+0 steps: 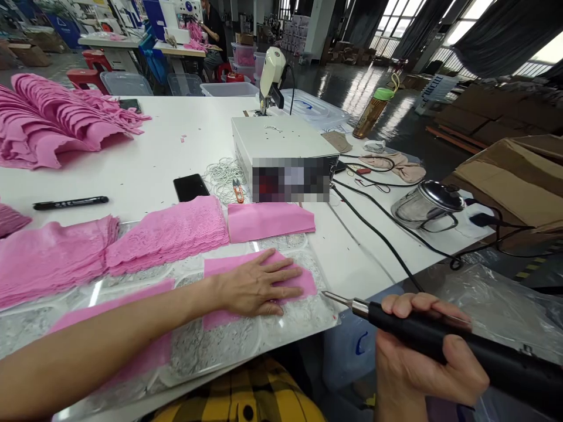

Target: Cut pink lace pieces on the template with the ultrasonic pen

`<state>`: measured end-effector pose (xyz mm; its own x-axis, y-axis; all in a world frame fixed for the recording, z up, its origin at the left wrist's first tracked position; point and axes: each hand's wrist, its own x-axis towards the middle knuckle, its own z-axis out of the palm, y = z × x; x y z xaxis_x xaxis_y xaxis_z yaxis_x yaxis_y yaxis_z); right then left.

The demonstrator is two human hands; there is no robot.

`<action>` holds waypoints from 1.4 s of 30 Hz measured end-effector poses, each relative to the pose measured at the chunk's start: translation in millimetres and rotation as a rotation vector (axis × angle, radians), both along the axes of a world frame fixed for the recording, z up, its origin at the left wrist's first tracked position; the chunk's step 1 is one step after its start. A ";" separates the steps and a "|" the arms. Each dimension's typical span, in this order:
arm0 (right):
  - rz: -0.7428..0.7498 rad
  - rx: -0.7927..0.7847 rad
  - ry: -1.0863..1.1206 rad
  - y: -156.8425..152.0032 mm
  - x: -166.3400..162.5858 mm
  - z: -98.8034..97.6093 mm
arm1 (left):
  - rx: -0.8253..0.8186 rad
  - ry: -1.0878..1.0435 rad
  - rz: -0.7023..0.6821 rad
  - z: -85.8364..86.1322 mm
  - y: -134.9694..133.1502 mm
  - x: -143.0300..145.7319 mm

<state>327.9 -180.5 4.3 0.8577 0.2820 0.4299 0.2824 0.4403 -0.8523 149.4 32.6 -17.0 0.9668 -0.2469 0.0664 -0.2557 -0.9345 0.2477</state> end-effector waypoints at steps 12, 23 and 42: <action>0.013 -0.059 -0.106 9.4 -4.7 -0.7 | -0.017 0.035 0.020 2.5 -1.7 0.3; 0.055 -0.012 -0.077 13.3 -4.7 -0.2 | -0.027 0.037 0.019 3.5 -2.7 0.6; 0.070 0.038 0.018 18.4 -3.4 10.6 | -0.050 0.059 0.034 2.7 -3.5 0.4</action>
